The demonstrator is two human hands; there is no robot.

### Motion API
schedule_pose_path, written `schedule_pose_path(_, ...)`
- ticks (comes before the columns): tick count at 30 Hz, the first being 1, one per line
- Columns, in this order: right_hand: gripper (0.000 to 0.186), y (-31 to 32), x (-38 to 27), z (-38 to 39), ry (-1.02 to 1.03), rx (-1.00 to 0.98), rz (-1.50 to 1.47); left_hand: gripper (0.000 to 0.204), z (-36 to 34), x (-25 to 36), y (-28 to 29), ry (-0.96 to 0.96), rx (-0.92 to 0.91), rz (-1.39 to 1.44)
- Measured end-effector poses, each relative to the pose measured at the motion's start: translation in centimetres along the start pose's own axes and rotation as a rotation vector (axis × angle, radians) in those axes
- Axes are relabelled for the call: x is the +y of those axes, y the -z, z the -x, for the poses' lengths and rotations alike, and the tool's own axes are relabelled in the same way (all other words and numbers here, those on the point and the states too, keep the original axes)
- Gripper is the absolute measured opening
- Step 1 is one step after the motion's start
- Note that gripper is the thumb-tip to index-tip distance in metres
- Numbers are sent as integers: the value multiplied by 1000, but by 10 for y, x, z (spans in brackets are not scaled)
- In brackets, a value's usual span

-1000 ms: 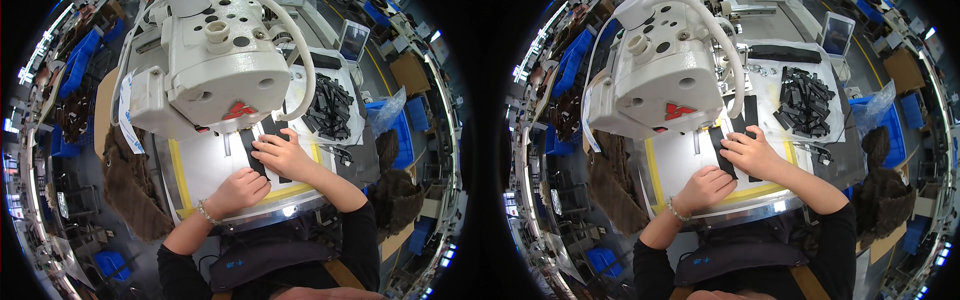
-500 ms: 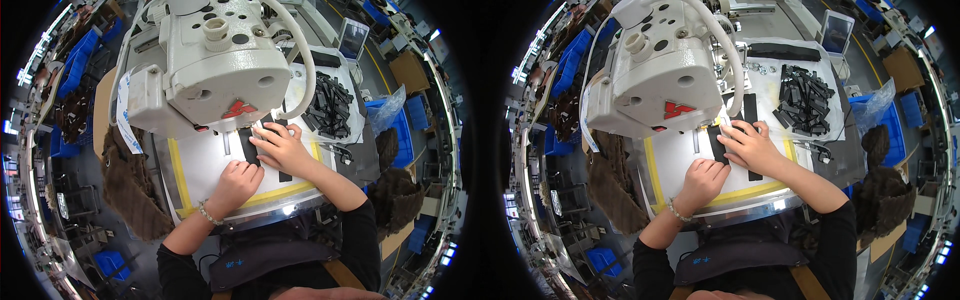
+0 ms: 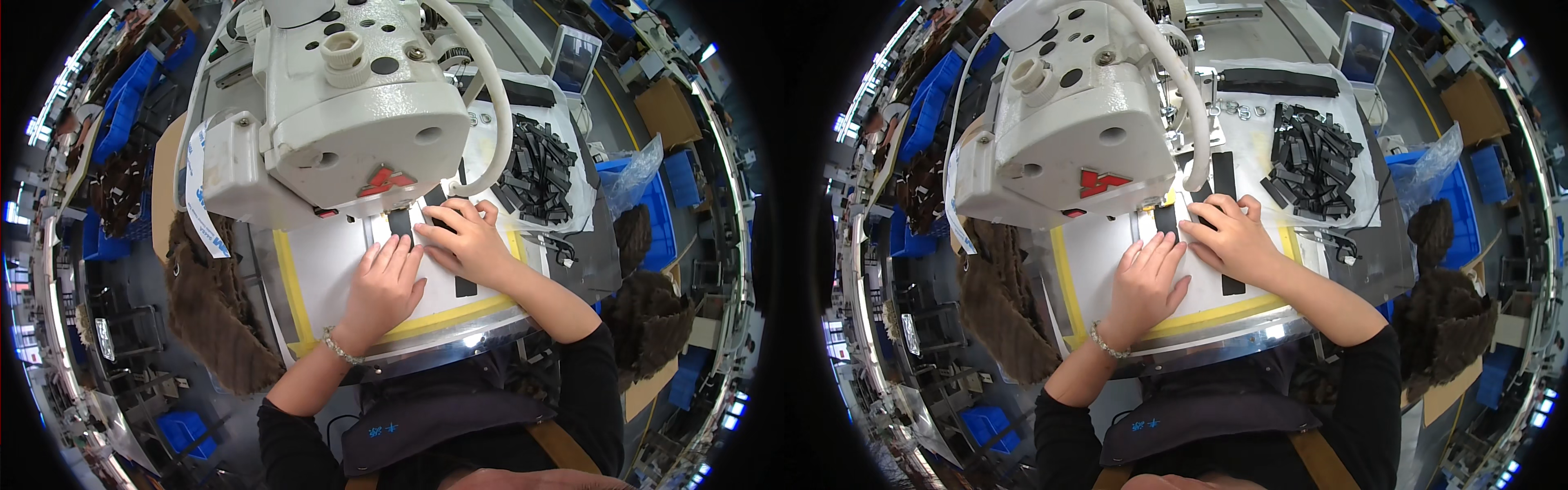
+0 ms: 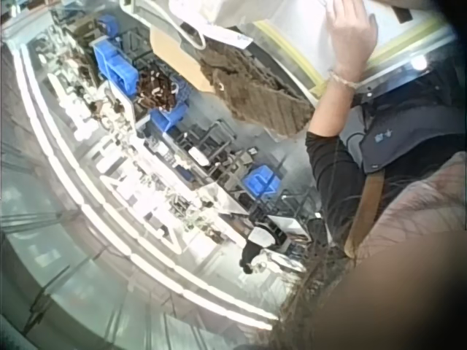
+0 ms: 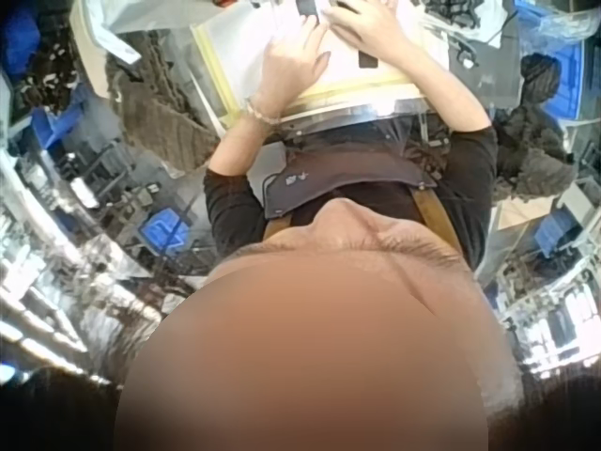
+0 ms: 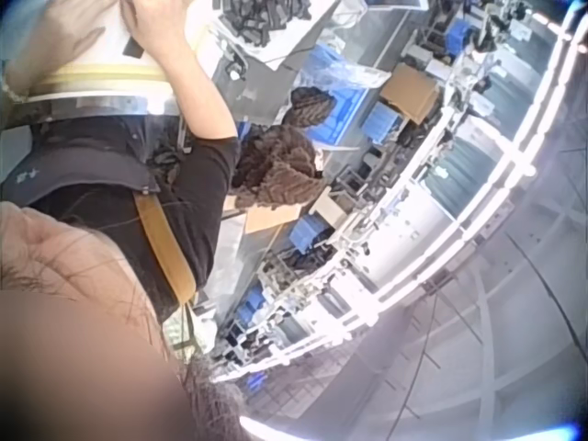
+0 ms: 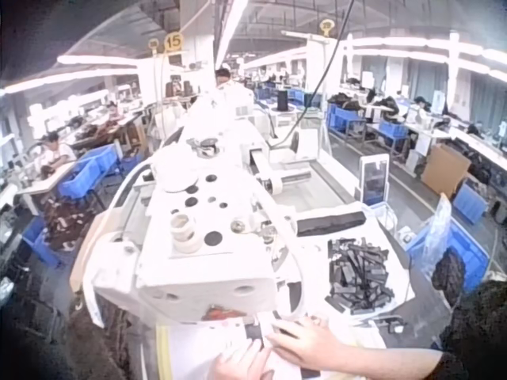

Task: Sewing strips of textured material together using an industrial sewing machine in a workshop.

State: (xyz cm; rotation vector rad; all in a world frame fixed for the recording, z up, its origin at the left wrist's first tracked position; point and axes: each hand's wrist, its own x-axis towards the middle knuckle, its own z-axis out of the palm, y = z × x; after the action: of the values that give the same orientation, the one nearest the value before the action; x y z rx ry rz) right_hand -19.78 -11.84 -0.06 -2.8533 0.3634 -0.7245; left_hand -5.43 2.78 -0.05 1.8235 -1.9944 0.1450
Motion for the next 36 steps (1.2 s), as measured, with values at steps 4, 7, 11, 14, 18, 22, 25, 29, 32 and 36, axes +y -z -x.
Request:
schedule_pose_path(4,31,3,2,0,-47,2,-31,47,2,-1,0,0,-33,-1)
schedule_pose_path(7,31,3,2,0,-53,2,-50,51,2,-1,-2,12,-70,28)
schedule_pose_path(11,31,3,2,-1,-57,-2,-82,56,-4,-5,-5,55,-47,28)
schedule_pose_path(14,32,4,1,-1,-67,19,-93,61,-4,-3,-3,45,-77,-17)
schedule_pose_path(18,32,5,0,-2,-70,33,-95,63,-1,-3,-5,80,-141,24)
schedule_pose_path(22,32,5,1,-1,-66,37,-97,63,-5,-4,-3,52,-77,7)
schedule_pose_path(25,32,6,1,-1,-64,39,-103,64,-3,-3,-2,59,-85,21)
schedule_pose_path(29,31,6,2,-2,-60,50,-104,66,-2,-5,-4,92,-113,69)
schedule_pose_path(32,30,6,2,-2,-56,52,-118,66,-7,-6,-4,69,-87,59)
schedule_pose_path(36,29,5,1,-2,-52,62,-115,67,-8,-9,-6,71,-88,78)
